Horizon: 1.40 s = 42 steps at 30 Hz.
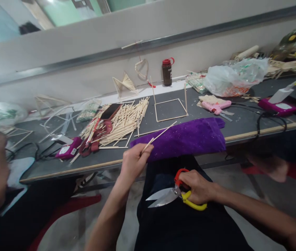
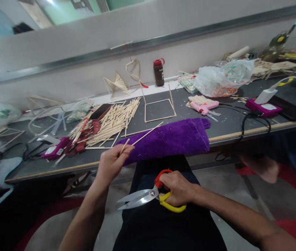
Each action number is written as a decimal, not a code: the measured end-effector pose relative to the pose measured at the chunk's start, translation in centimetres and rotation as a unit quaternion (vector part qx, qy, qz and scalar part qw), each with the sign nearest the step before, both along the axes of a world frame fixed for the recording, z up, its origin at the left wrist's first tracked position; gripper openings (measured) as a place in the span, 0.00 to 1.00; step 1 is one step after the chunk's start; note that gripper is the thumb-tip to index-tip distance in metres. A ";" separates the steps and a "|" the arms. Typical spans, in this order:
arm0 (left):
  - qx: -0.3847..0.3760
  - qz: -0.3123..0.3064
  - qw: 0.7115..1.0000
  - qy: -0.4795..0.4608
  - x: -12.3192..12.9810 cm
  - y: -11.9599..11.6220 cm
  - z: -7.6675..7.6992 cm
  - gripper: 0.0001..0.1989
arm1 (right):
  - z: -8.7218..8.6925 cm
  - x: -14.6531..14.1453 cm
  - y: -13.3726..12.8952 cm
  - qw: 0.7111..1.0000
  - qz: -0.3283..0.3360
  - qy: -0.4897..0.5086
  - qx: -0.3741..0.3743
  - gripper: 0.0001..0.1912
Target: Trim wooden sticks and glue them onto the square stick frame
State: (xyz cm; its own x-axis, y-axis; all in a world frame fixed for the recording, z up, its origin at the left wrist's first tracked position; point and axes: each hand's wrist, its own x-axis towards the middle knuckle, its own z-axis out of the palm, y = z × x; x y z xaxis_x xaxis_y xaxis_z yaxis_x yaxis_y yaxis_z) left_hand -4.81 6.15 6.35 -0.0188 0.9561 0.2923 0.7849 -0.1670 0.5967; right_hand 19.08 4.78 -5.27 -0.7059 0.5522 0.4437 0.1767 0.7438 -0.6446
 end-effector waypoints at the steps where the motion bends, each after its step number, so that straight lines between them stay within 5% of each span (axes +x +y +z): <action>1: 0.009 0.005 0.999 0.036 0.5 1.7 0.7 0.13 | -0.1 -0.1 0.0 1.000 -0.002 0.003 -0.003 0.07; 7: -0.062 -0.061 0.985 0.151 3.9 11.2 0.9 0.13 | -0.3 0.0 -0.1 1.000 -0.013 0.028 0.005 0.08; 12: -0.095 -0.097 0.980 0.144 4.8 13.6 -0.7 0.12 | -0.7 0.7 0.1 0.999 -0.029 0.006 -0.016 0.09; 19: -0.036 -0.067 0.995 0.070 3.6 13.2 0.7 0.12 | -0.8 0.2 0.1 1.000 -0.028 0.013 0.003 0.06; 22: 0.041 -0.049 0.995 -0.083 2.6 12.9 2.5 0.10 | 0.3 0.1 0.3 0.999 -0.021 0.015 0.035 0.06; 25: 0.088 -0.066 0.946 -0.307 1.7 12.3 4.1 0.08 | 2.5 0.6 1.1 0.997 -0.039 -0.006 0.072 0.06; 28: 0.079 -0.072 0.911 -0.399 0.9 11.3 4.6 0.09 | 5.6 1.6 2.8 0.991 -0.089 -0.028 0.095 0.07; 32: 0.096 -0.065 0.893 -0.435 0.0 9.4 3.6 0.09 | 9.5 2.7 6.9 0.968 -0.214 -0.076 0.111 0.14; 36: 0.122 -0.030 0.866 -0.483 -0.9 7.4 1.9 0.11 | 11.2 2.5 12.0 0.913 -0.333 -0.190 0.141 0.21; 42: 0.130 -0.017 0.848 -0.514 -0.6 4.7 -0.5 0.12 | 12.5 1.8 15.5 0.879 -0.285 -0.342 0.172 0.24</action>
State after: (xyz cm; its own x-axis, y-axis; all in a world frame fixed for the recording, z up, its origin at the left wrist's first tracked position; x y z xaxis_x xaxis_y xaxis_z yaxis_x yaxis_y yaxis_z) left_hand -5.41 10.81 5.90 -0.3645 0.8671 0.3396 -0.1355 -0.4102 0.9019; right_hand 20.84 20.33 7.26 -0.5253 0.8184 0.2328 0.8420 0.5394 0.0038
